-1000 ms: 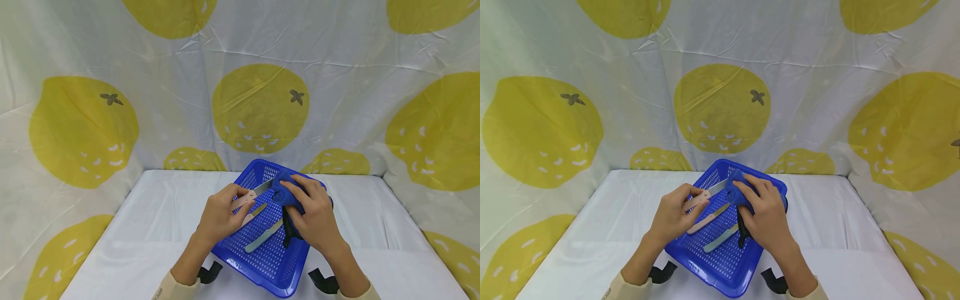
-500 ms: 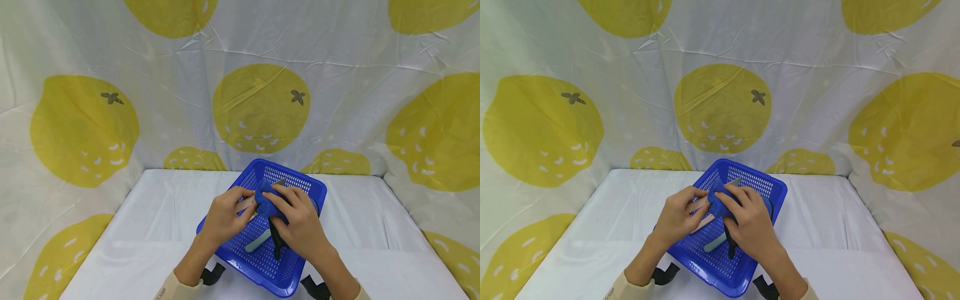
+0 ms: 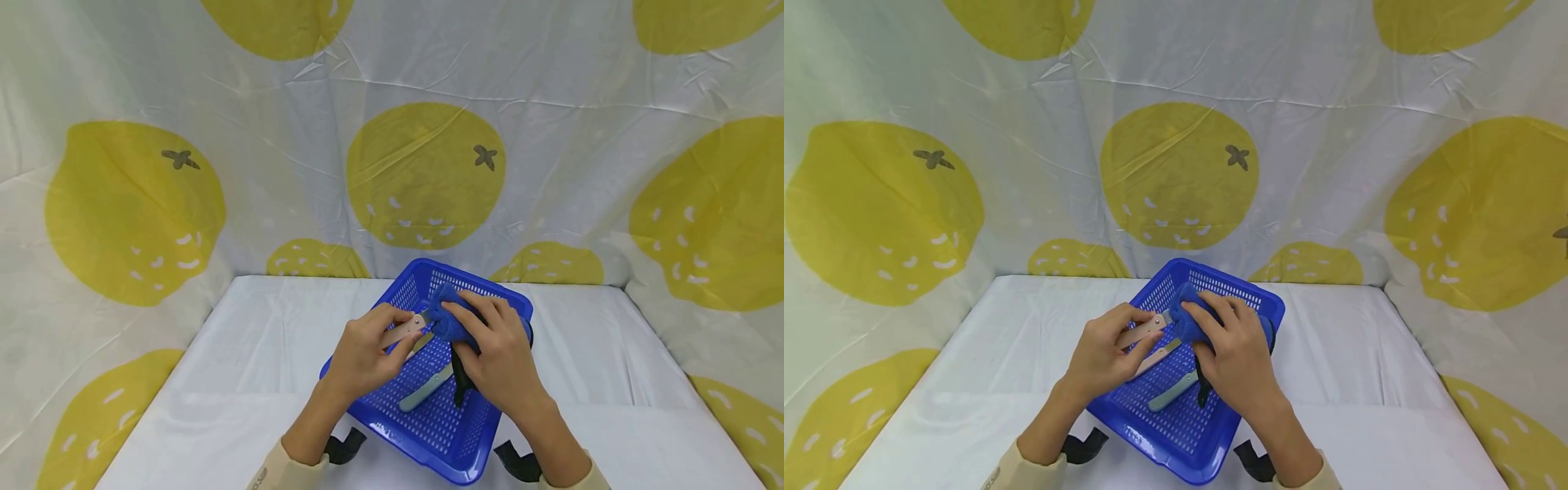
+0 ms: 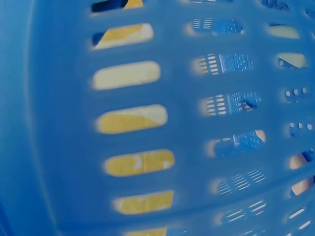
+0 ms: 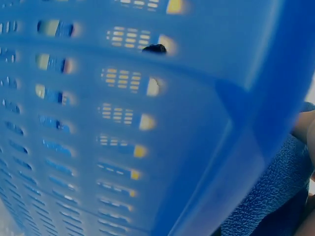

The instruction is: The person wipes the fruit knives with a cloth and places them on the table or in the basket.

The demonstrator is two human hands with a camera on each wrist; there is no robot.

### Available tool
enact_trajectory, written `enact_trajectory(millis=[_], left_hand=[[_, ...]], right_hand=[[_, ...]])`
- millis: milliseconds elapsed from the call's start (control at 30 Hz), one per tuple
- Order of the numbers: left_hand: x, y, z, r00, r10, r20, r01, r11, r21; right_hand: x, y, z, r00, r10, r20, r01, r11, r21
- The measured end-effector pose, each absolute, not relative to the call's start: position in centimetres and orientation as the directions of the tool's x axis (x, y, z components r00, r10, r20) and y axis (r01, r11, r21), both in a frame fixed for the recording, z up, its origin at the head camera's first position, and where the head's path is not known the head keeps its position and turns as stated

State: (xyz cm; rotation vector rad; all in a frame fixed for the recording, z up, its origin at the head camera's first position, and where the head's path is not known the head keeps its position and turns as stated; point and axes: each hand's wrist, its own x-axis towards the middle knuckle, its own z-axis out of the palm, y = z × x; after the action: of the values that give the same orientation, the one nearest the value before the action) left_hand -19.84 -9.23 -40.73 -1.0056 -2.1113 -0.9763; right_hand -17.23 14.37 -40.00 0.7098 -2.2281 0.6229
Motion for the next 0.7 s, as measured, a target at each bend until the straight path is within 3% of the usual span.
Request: enact_trajectory(millis=[267, 500, 700], left_hand=[[-19.9, -9.2, -40.7, -0.533, 0.384, 0.754, 0.823, 0.439, 0.359], [-19.8, -9.3, -40.8, -0.555, 0.378, 0.741, 0.816, 0.422, 0.396], [-19.7, -9.2, -40.8, -0.593, 0.366, 0.717, 0.794, 0.414, 0.445]], right_hand=[[-17.8, 15.5, -39.9, -0.605, -0.258, 0.754, -0.615, 0.752, -0.236], [-18.4, 17.1, -39.6, -0.569, -0.188, 0.8, -0.596, 0.765, -0.244], [-18.3, 18.3, -39.3, -0.582, -0.135, 0.802, -0.567, 0.775, -0.281]])
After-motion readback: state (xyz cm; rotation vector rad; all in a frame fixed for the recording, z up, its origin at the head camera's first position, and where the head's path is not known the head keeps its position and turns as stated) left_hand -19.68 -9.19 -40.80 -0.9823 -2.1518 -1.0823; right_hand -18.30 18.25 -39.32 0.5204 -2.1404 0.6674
